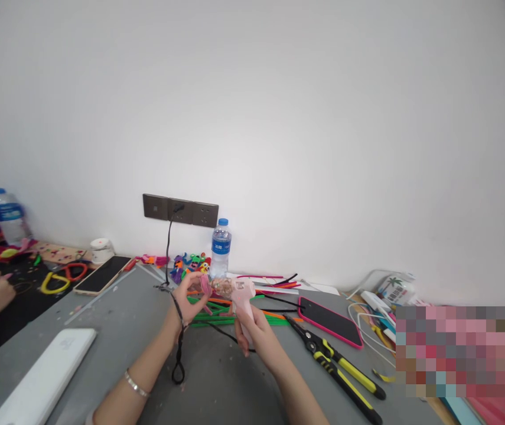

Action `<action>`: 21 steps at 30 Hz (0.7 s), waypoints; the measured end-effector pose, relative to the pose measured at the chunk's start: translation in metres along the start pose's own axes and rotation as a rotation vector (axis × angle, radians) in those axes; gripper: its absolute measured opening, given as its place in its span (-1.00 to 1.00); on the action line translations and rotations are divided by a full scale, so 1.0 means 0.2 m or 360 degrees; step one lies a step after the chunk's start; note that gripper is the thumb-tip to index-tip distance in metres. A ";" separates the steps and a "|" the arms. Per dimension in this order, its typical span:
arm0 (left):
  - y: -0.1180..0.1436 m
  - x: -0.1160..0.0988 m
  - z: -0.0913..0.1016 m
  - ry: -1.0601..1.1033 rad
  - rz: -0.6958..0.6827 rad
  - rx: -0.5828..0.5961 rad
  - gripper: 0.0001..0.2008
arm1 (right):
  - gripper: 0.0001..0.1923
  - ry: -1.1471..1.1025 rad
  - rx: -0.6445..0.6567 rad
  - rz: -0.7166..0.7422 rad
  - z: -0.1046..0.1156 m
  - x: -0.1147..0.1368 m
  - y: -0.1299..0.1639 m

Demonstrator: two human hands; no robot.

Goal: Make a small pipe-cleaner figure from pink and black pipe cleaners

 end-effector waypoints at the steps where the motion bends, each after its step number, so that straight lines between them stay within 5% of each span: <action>1: 0.00 0.00 0.00 -0.0011 0.0012 0.0000 -0.66 | -0.54 0.0005 0.0007 -0.0003 0.00 0.00 0.00; 21: 0.00 0.00 0.02 -0.0100 0.0023 -0.0069 -0.67 | -0.57 0.0043 0.0040 -0.0023 -0.01 0.00 0.01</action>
Point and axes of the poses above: each hand's wrist, its own y-axis away from the middle knuckle, its own z-axis out of the back of the hand, x = y × z, the point moved 4 cm from there along -y, towards the middle knuckle, and after that the axes turned 5 degrees about -z, right-handed, at the moved point
